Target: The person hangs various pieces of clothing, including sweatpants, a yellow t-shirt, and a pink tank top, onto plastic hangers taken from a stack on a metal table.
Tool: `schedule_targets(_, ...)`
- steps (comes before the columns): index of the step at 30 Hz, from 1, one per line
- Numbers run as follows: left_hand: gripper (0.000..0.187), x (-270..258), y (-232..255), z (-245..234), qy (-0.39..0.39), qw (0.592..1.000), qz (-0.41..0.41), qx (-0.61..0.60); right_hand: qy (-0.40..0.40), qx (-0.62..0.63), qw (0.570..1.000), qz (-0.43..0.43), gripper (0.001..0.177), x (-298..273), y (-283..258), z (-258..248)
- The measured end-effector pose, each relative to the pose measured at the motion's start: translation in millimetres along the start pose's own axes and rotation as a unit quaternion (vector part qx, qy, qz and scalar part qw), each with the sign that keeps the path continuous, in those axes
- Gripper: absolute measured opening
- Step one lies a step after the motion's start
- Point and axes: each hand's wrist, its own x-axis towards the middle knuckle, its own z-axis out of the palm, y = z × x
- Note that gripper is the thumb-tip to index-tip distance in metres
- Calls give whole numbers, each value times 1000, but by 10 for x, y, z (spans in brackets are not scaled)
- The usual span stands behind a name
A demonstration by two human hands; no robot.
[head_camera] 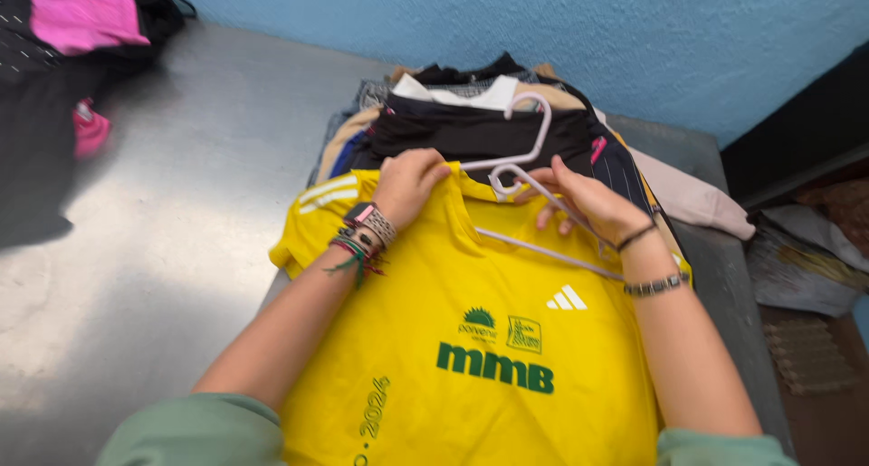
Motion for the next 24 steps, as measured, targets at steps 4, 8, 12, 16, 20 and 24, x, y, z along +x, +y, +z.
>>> schedule_targets(4, 22, -36, 1, -10, 13, 1000, 1, -14, -30, -126, 980, 150, 80, -32, -187, -9)
schedule_targets(8, 24, -97, -7, -94, 28, 1000, 9, 2, -62, -217, 970, 88, 45, 172, 76, -333)
schedule_targets(12, 21, -154, -30, -208, 62, 997, -41, -6, -29, -387, 921, 28, 38, -3, 168, -579)
schedule_targets(16, 18, -177, 22, -284, 72, 991, -105, -40, 45, -342, 937, -47, 30, -146, 550, -871)
schedule_targets(20, 19, -185, 82, -298, 78, 993, -83, -38, 137, -284, 944, -95, 43, -397, 813, -907)
schedule_targets(24, 19, -244, 156, -337, 91, 993, -68, -43, 215, -229, 937, -153, 61, -485, 1108, -966)
